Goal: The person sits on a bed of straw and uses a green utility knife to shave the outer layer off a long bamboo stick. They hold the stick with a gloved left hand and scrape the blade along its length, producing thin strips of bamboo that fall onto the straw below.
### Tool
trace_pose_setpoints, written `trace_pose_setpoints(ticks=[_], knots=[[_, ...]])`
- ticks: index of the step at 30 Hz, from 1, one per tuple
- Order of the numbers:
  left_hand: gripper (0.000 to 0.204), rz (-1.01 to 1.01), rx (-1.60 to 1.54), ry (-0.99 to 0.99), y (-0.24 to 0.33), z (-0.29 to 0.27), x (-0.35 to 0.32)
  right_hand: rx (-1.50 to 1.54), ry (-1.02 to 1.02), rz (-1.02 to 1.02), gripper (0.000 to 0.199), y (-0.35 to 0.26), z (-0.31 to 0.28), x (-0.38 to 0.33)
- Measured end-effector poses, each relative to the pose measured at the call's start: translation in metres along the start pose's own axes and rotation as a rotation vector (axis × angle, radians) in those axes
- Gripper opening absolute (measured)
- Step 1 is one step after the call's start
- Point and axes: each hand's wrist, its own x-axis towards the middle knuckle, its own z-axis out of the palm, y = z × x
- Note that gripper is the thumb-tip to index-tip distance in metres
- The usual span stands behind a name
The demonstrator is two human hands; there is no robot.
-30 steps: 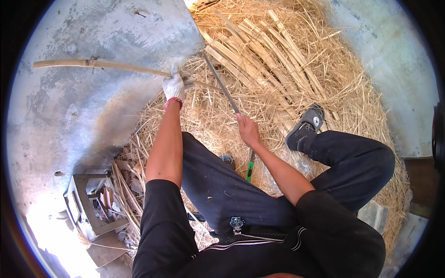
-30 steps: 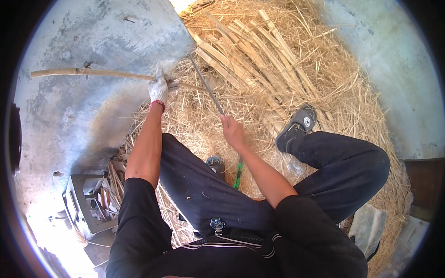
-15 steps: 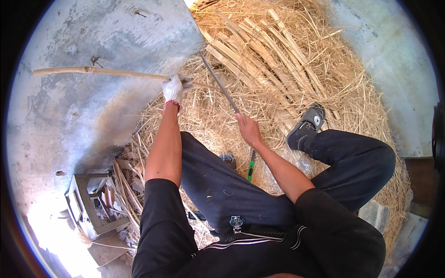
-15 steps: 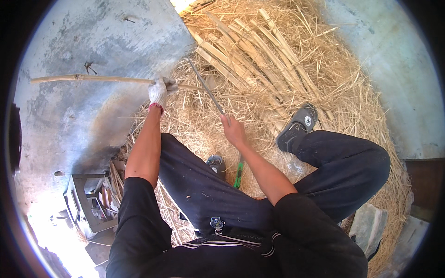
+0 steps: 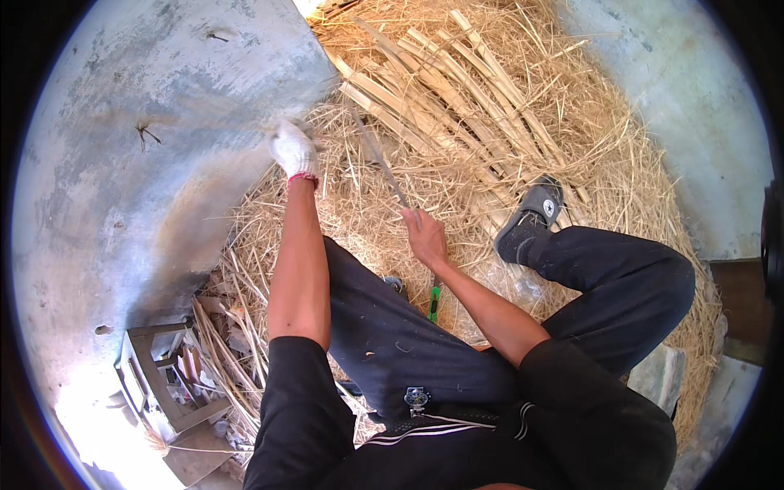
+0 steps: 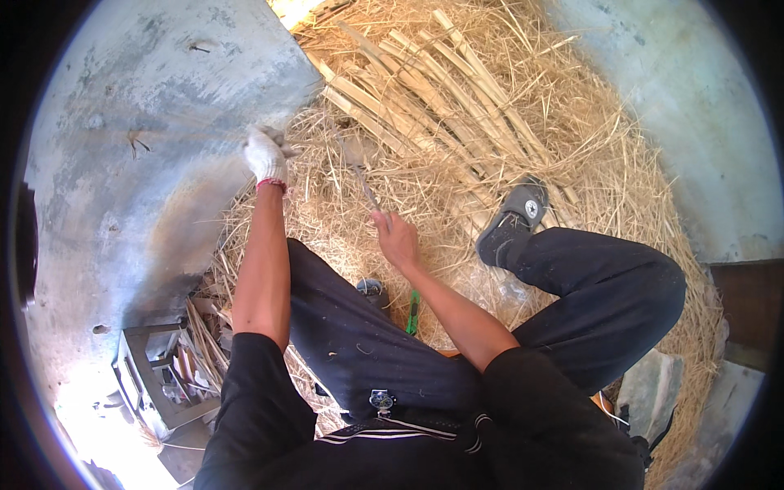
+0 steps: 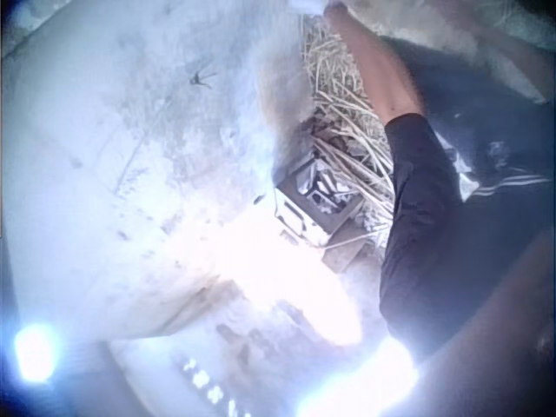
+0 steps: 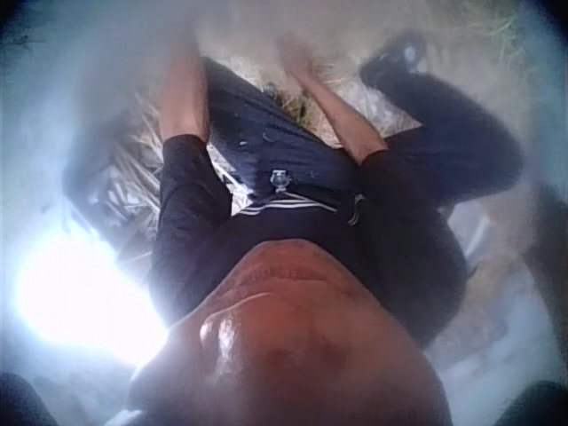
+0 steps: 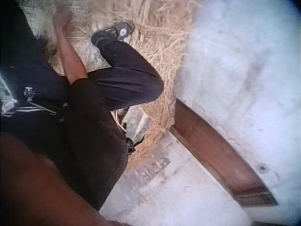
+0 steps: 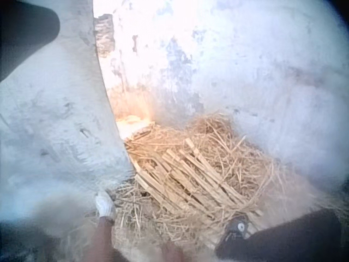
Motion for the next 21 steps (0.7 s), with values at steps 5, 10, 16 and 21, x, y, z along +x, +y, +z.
trace_pose_setpoints(ticks=[5, 10, 16, 21], knots=[[0.024, -0.077, -0.157, -0.07, -0.049, 0.002, 0.013, 0.062, 0.151, -0.07, 0.06, -0.002, 0.003, 0.003], [0.03, -0.079, -0.165, -0.046, -0.028, 0.009, -0.002, 0.097, 0.184, -0.083, 0.061, -0.004, 0.003, 0.01], [0.022, -0.036, -0.181, 0.026, -0.038, -0.004, 0.005, 0.039, 0.084, -0.027, 0.058, -0.009, 0.002, 0.001], [0.023, 0.195, -0.155, 0.11, -0.038, -0.006, 0.014, 0.064, 0.05, -0.052, 0.06, 0.001, 0.007, -0.003]])
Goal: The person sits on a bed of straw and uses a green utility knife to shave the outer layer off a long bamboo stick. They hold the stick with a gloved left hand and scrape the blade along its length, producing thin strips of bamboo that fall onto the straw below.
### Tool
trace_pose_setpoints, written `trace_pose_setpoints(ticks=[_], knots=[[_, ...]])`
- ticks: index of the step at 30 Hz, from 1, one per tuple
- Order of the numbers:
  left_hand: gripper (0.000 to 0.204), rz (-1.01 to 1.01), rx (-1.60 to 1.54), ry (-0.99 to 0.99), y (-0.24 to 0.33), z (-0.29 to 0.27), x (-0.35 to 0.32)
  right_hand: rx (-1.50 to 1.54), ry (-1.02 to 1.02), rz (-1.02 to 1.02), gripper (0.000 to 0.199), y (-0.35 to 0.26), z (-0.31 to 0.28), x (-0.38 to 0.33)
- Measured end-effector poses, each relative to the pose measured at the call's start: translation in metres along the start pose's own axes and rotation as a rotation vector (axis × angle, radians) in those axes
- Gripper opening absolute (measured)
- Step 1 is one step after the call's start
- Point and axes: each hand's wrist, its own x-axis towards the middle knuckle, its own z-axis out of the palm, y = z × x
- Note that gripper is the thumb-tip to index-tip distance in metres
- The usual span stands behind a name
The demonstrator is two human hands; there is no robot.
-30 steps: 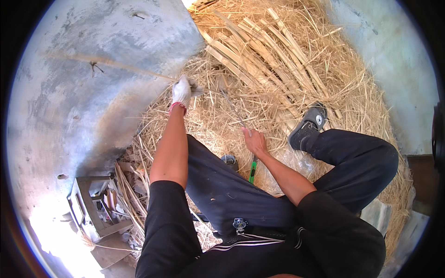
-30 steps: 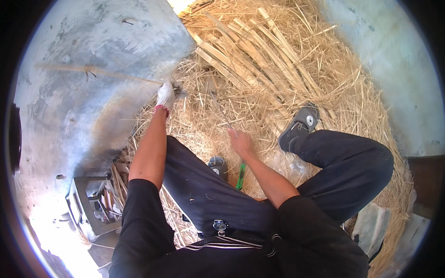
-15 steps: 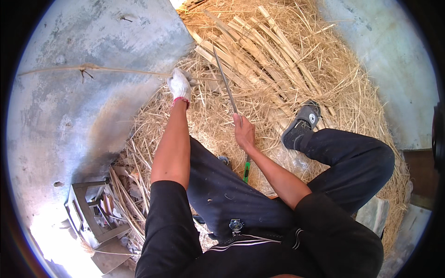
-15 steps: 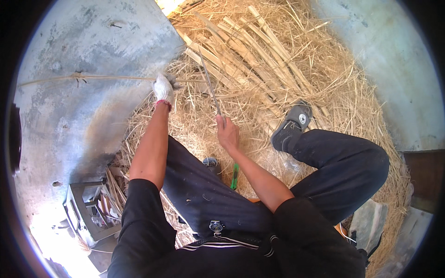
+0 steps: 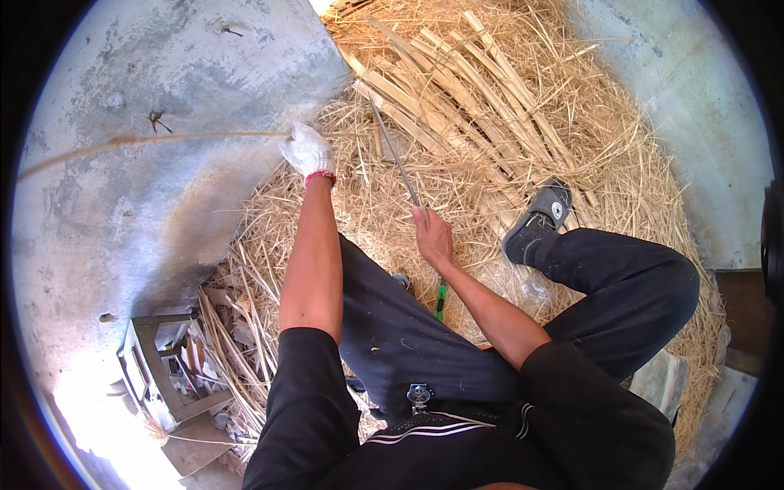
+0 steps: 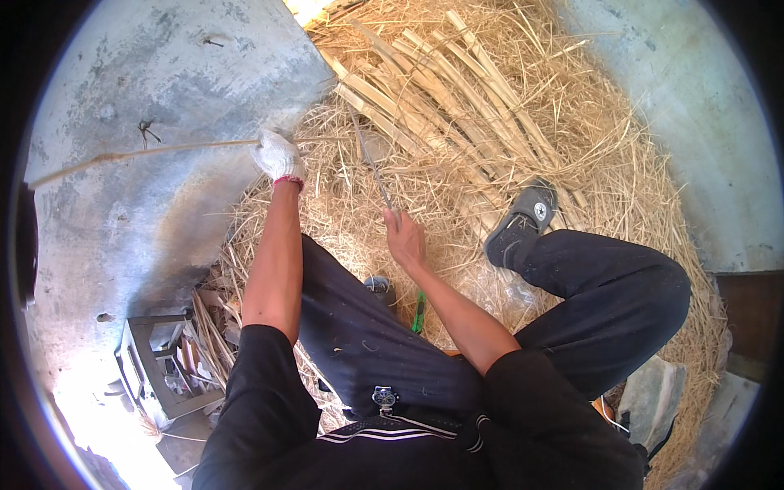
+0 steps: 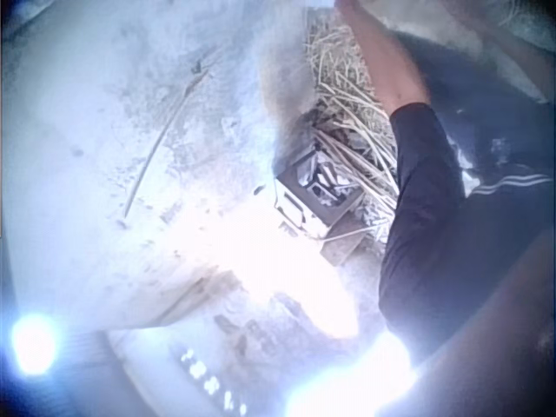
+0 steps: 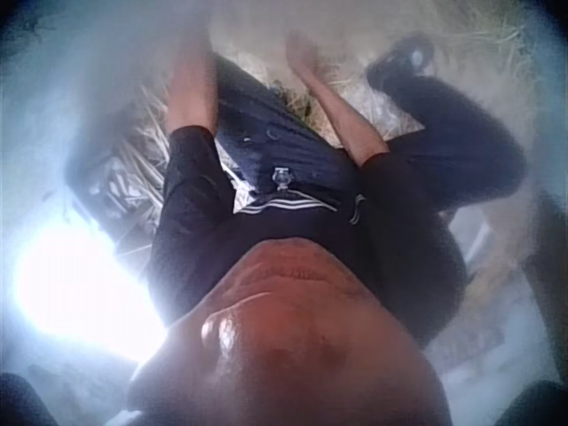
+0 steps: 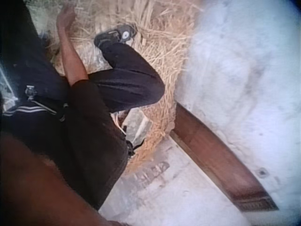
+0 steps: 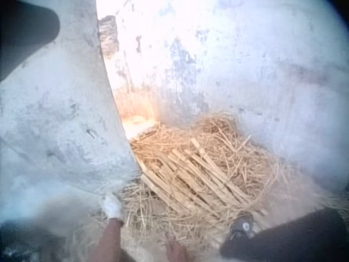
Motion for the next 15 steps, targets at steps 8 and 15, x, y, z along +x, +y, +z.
trace_pose_setpoints(ticks=[8, 15], knots=[[0.024, -0.129, 0.457, -0.047, -0.001, 0.0, -0.017, -0.047, -0.073, 0.008, 0.057, -0.005, 0.003, -0.005], [0.029, -0.121, -0.121, 0.029, 0.003, -0.002, 0.005, -0.008, 0.054, -0.126, 0.054, -0.005, 0.008, 0.003]])
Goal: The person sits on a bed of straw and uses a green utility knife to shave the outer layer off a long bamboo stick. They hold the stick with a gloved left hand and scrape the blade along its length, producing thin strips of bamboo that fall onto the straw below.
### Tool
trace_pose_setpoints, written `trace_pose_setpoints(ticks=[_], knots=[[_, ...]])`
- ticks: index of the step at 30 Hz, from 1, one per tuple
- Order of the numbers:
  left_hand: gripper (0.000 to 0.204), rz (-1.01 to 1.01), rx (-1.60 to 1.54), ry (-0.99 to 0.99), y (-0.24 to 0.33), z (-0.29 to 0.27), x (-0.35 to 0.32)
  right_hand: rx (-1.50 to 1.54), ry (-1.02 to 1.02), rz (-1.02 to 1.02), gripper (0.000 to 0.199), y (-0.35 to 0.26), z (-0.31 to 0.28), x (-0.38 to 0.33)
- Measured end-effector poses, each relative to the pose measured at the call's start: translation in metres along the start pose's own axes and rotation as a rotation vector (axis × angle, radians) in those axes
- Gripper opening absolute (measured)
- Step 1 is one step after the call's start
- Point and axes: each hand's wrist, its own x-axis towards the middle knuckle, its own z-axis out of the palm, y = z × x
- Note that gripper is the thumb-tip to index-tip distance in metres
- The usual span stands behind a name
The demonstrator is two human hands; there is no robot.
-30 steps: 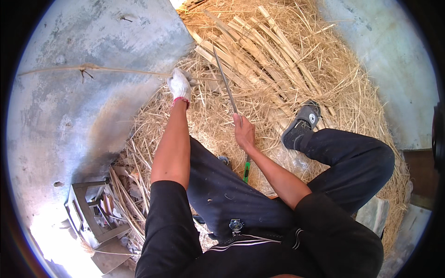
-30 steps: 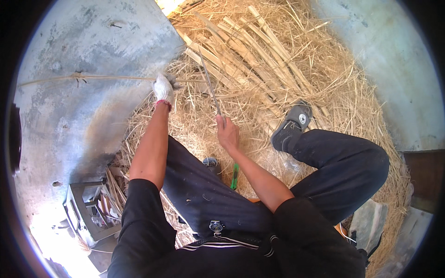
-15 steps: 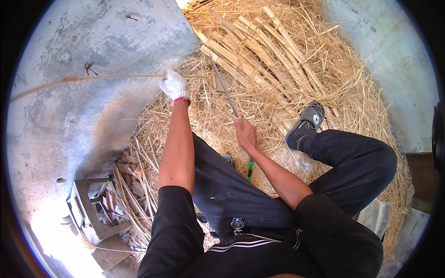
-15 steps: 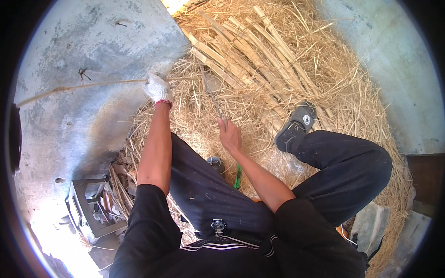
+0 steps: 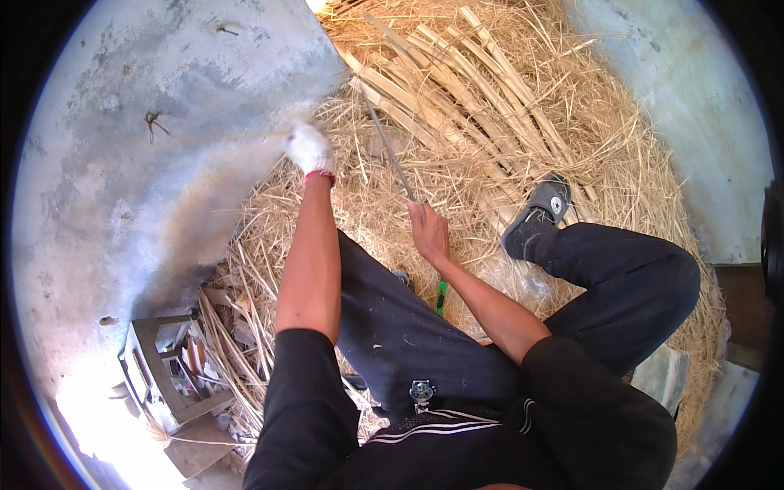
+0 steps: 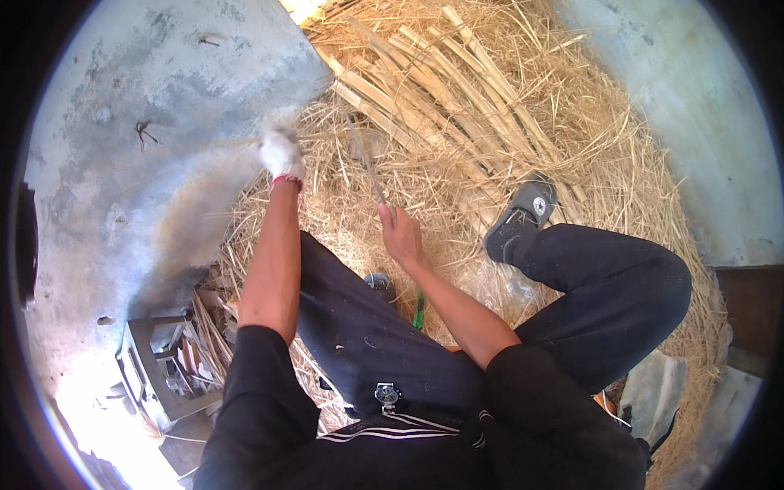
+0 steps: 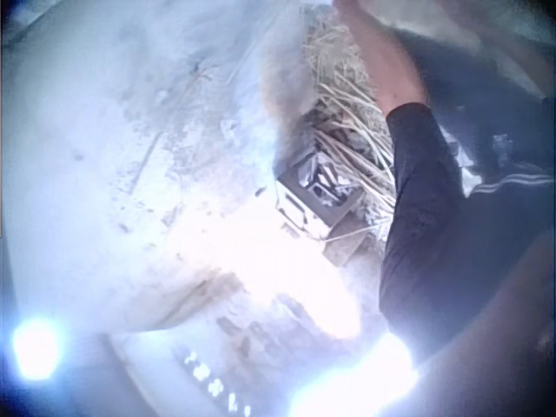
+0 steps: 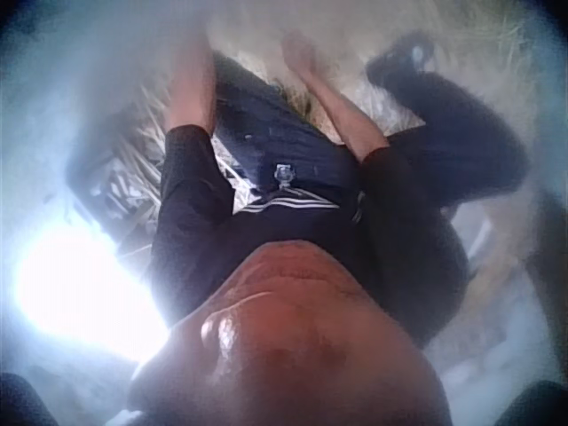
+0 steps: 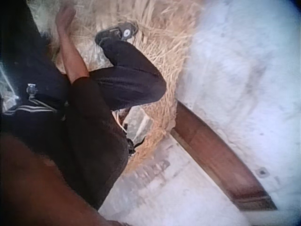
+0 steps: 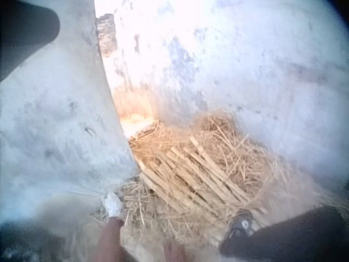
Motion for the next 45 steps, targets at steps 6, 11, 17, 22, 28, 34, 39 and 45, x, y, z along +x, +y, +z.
trace_pose_setpoints(ticks=[6, 11, 17, 22, 28, 34, 39, 45], knots=[[0.031, -0.093, 0.307, -0.026, -0.011, 0.006, -0.015, 0.002, 0.024, 0.087, 0.052, -0.008, -0.012, 0.001], [0.03, -0.132, 0.176, -0.12, -0.012, -0.013, -0.006, -0.176, -0.033, 0.173, 0.053, 0.0, -0.007, -0.007], [0.03, -0.149, 0.163, -0.065, -0.004, -0.008, -0.022, -0.339, -0.107, 0.275, 0.059, 0.041, -0.016, -0.014], [0.029, -0.155, 0.201, -0.077, -0.007, -0.011, -0.016, -0.229, -0.152, 0.248, 0.06, 0.018, -0.019, -0.013], [0.031, -0.186, 0.212, -0.039, 0.003, 0.0, -0.019, -0.239, -0.169, 0.272, 0.062, 0.025, -0.013, -0.007], [0.038, -0.197, 0.22, -0.066, 0.001, -0.015, -0.015, -0.204, -0.18, 0.248, 0.061, -0.007, -0.007, -0.014], [0.046, -0.258, 0.31, -0.045, 0.001, -0.008, -0.019, -0.332, -0.197, 0.411, 0.065, 0.035, -0.024, -0.014], [0.047, -0.242, 0.309, -0.068, -0.002, -0.006, -0.01, -0.15, -0.099, 0.207, 0.065, 0.016, -0.014, -0.018]])
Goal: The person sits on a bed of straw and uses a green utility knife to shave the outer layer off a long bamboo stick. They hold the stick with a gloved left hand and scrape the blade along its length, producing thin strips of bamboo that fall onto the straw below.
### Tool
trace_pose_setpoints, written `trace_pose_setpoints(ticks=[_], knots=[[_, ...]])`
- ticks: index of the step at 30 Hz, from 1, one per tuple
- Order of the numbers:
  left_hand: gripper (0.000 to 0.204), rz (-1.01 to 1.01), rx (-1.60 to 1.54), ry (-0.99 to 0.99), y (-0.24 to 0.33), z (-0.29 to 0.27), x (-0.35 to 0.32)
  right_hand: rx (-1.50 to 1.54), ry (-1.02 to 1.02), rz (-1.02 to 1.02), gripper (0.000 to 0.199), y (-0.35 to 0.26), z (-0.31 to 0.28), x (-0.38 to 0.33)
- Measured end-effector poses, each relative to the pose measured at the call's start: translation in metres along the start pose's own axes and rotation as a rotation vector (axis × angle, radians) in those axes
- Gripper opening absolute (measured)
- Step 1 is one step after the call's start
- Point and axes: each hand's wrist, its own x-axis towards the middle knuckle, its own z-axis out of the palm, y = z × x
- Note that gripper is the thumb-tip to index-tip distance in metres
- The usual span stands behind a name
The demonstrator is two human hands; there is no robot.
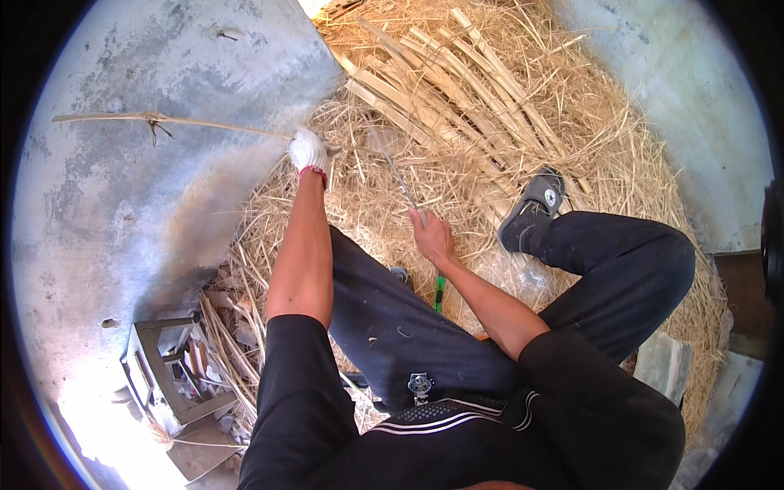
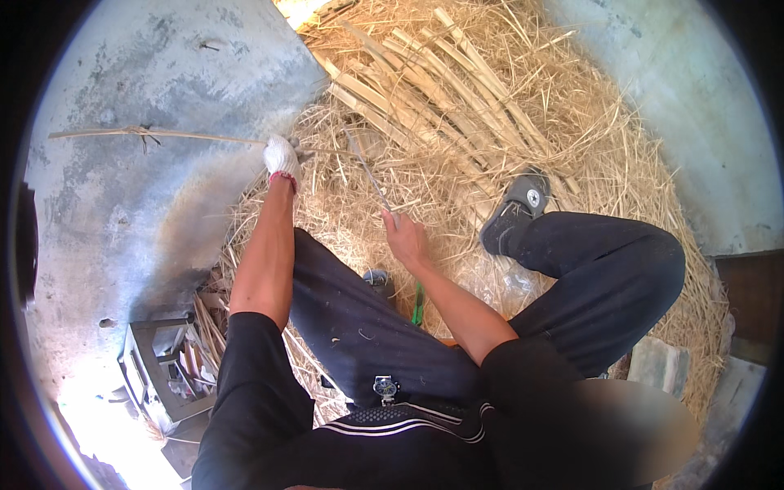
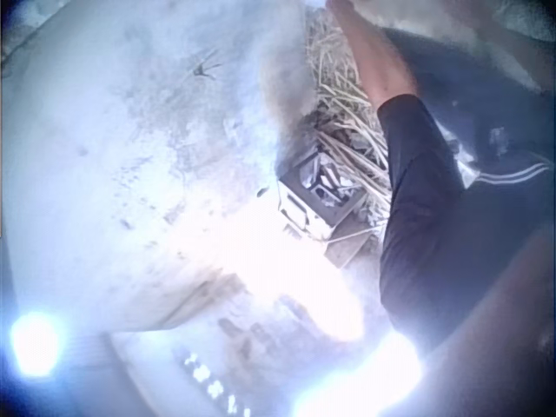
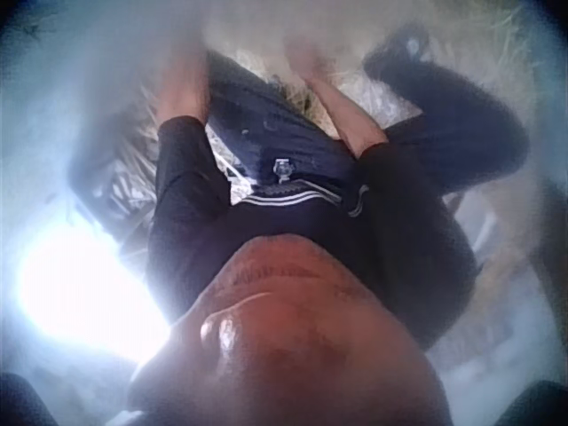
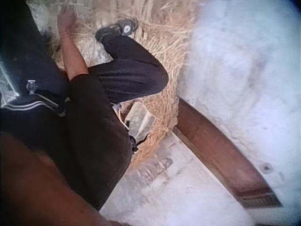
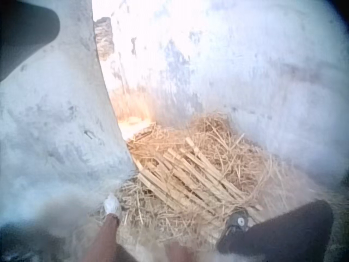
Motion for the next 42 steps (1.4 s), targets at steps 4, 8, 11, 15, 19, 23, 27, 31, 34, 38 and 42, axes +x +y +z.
trace_pose_setpoints(ticks=[4, 8, 11, 15, 19, 23, 27, 31, 34, 38, 42], knots=[[0.044, 0.02, -0.03, 0.056, -0.02, -0.007, 0.012, -0.112, -0.119, 0.169, 0.071, -0.002, -0.006, -0.004], [0.045, 0.048, -0.029, 0.045, 0.001, 0.007, 0.005, -0.162, -0.058, 0.215, 0.072, 0.004, -0.017, 0.013], [0.03, 0.005, -0.171, -0.069, -0.005, 0.001, 0.014, -0.043, -0.07, 0.179, 0.072, 0.009, -0.009, 0.022], [0.018, 0.05, -0.114, -0.211, 0.006, 0.004, 0.012, 0.046, -0.011, 0.099, 0.067, -0.005, -0.011, 0.02], [0.025, 0.188, 0.296, -0.275, 0.017, 0.002, 0.004, 0.113, 0.022, 0.017, 0.061, -0.017, -0.016, 0.018], [0.035, 0.376, 0.585, -0.117, 0.011, 0.007, 0.012, 0.113, 0.017, -0.043, 0.064, -0.016, -0.015, 0.014], [0.042, 0.469, 0.713, -0.069, 0.003, 0.014, 0.014, -0.135, -0.078, 0.157, 0.072, 0.012, -0.004, 0.02], [0.039, 0.399, 0.617, -0.102, -0.002, 0.014, 0.004, -0.103, -0.133, 0.187, 0.076, 0.001, -0.022, 0.022], [0.036, 0.494, 0.63, -0.038, -0.004, 0.003, 0.03, 0.065, -0.101, 0.05, 0.074, -0.028, -0.022, 0.017], [0.038, 0.431, 0.516, -0.095, -0.02, 0.01, 0.029, -0.03, -0.116, 0.222, 0.071, 0.004, -0.007, 0.033], [0.039, 0.477, 0.607, -0.075, -0.014, -0.002, 0.043, -0.104, -0.096, 0.127, 0.072, -0.002, -0.021, 0.045]])
